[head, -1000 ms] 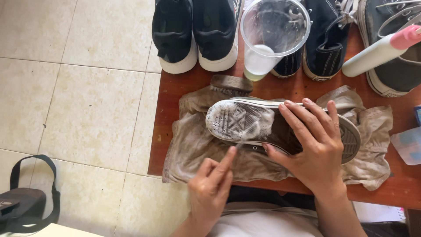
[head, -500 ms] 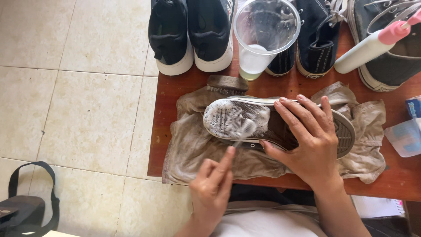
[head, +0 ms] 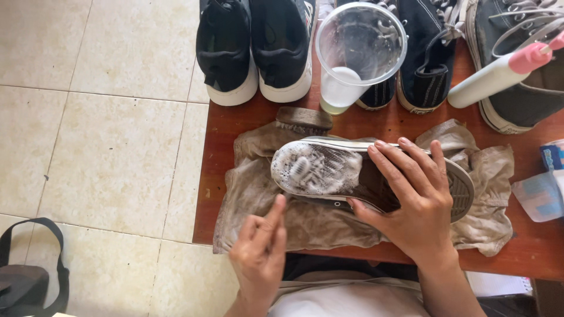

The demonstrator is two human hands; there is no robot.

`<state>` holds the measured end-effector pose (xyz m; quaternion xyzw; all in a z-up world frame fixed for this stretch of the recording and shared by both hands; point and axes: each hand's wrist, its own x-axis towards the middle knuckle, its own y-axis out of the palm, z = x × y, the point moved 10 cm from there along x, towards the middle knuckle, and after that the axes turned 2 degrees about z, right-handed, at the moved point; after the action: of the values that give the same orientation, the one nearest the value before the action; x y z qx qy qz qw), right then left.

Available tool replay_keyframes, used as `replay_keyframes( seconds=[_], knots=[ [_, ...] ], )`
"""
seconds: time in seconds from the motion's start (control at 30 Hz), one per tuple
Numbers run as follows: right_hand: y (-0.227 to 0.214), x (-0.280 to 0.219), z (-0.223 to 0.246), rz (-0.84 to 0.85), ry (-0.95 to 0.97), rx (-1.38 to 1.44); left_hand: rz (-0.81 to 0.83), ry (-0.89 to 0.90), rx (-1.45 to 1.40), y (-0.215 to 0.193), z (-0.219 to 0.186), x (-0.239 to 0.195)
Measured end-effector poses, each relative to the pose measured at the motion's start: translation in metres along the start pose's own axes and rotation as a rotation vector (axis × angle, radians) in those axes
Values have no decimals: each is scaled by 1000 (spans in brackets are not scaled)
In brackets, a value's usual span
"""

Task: The person scrubs the sole of a sneaker with a toothbrush and soapy water, repeatedly dipping the brush to reapply foam and working across the tread pattern.

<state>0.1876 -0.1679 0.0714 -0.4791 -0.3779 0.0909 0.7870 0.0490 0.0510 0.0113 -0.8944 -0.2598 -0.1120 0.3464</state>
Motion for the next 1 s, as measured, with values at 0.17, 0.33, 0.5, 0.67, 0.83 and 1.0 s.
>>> replay_keyframes(
  seconds=[0.17, 0.33, 0.5, 0.67, 0.83, 1.0],
  knots=[
    [1, 2, -1, -3, 0, 2, 139, 34, -16, 10, -8, 2],
    [1, 0, -1, -4, 9, 7, -23, 9, 54, -7, 0, 9],
    [1, 0, -1, -7, 6, -1, 115, 48, 2, 7, -5, 8],
    [1, 0, -1, -2, 6, 8, 113, 51, -57, 11, -9, 6],
    [2, -2, -2, 0, 13, 4, 134, 26, -17, 9, -2, 6],
    [0, 1, -1, -6, -1, 6, 216, 107, -56, 20, -29, 5]
  ],
)
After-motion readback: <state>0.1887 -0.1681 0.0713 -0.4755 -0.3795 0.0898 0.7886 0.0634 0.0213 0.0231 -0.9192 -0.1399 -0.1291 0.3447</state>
